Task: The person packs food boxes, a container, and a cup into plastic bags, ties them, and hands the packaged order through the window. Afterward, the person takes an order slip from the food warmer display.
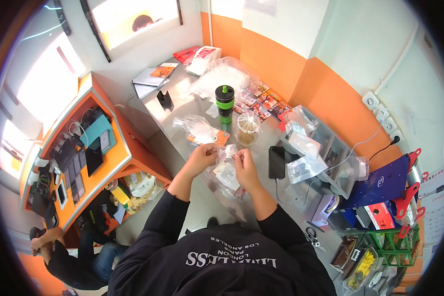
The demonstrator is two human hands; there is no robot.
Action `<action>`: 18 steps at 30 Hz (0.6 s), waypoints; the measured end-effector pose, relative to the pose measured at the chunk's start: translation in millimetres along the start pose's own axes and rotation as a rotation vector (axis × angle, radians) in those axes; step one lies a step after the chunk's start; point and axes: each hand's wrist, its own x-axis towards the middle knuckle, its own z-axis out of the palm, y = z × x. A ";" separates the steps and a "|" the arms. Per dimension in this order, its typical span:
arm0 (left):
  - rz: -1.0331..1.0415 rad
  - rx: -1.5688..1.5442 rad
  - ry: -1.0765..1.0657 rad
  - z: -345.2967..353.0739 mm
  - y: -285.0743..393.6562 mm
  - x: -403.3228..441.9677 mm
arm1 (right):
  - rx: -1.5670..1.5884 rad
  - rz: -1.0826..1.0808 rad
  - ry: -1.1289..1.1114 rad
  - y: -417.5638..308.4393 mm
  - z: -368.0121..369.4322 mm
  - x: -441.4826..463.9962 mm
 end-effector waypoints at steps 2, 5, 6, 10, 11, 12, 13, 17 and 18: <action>0.015 0.029 0.042 1.7 3.0 0.1 | -0.027 -0.017 0.013 -3.4 0.4 0.4; 0.108 0.557 0.201 7.2 16.3 -3.4 | -0.180 -0.119 0.049 -15.2 3.2 2.2; 0.107 0.553 0.207 9.9 15.3 -2.0 | -0.183 -0.120 0.043 -20.7 5.7 2.6; 0.210 0.851 0.350 23.4 12.6 3.5 | -0.479 -0.400 0.130 -36.7 21.4 11.8; 0.210 0.887 0.403 25.5 12.7 4.5 | -0.506 -0.422 0.145 -38.6 24.4 15.1; 0.210 0.883 0.413 25.9 12.1 7.2 | -0.508 -0.429 0.138 -39.8 26.4 19.5; 0.209 0.865 0.463 26.0 10.7 9.7 | -0.546 -0.497 0.147 -40.0 28.4 23.9; 0.248 0.471 0.557 23.9 16.6 6.6 | -0.571 -0.578 0.093 -35.7 30.9 39.7; 0.248 0.465 0.567 24.0 14.4 6.6 | -0.573 -0.584 0.083 -34.8 30.4 42.1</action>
